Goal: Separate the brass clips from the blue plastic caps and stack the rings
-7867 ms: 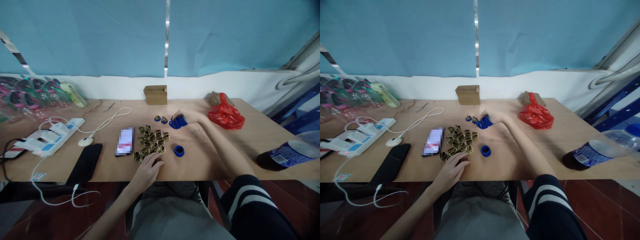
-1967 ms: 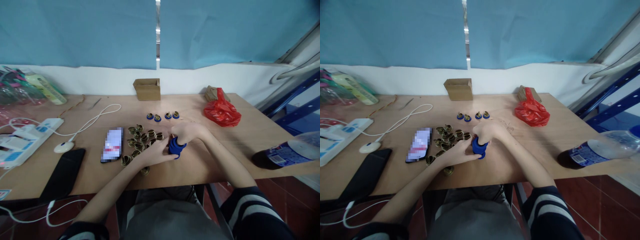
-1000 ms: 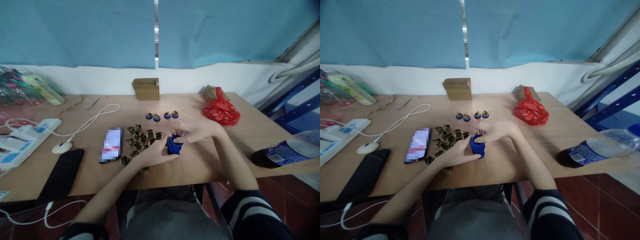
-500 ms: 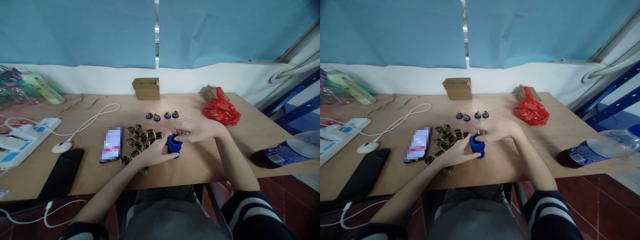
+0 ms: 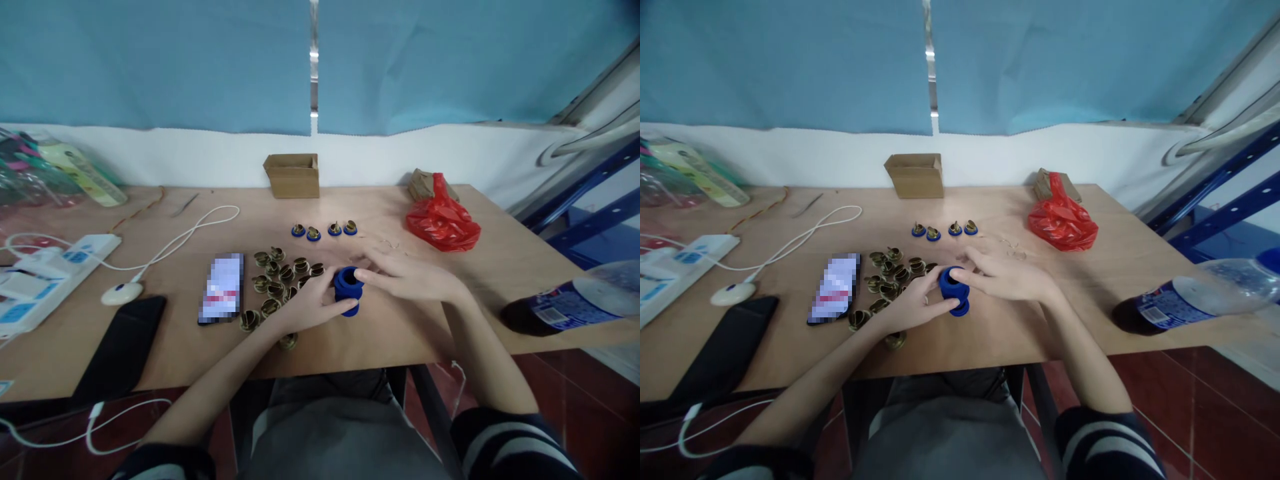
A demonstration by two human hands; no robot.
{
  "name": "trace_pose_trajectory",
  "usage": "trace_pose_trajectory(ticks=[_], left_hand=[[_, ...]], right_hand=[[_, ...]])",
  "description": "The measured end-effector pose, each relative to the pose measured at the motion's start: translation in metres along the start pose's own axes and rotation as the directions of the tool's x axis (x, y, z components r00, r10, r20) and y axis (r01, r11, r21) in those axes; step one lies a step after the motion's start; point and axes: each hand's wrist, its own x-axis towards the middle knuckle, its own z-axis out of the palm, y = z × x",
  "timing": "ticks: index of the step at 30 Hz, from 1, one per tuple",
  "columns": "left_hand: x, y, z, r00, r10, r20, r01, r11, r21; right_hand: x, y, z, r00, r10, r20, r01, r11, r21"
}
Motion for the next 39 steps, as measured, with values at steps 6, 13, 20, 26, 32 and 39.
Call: trace_pose_trajectory(ticks=[6,13,20,26,32,39], left_hand=[[0.0,0.005,-0.003,1.0,-0.003,0.014,0.002,0.997,0.08],[0.001,0.0,-0.002,0.998,0.053,-0.03,-0.051,0.995,0.09],[0.0,-0.004,0.003,0.998,0.043,-0.041,-0.04,0.996,0.081],[-0.001,0.004,-0.002,0.998,0.009,0.065,-0.012,0.999,0.042],[-0.001,0.004,-0.006,0.992,-0.067,0.104,0.056,0.993,0.105],[0.0,0.003,-0.01,0.987,-0.045,0.157,0.023,0.99,0.137]], right_hand=[[-0.027,-0.005,0.061,0.932,0.211,-0.295,-0.118,0.946,0.302],[-0.014,-0.021,0.096,0.905,0.147,-0.4,-0.025,0.956,0.294],[-0.017,-0.008,0.103,0.885,0.135,-0.446,-0.013,0.964,0.267],[-0.025,0.0,0.108,0.842,0.205,-0.499,-0.023,0.938,0.346],[-0.029,-0.003,0.109,0.846,0.277,-0.455,-0.08,0.911,0.405],[-0.028,-0.011,0.108,0.855,0.284,-0.435,-0.088,0.905,0.417]])
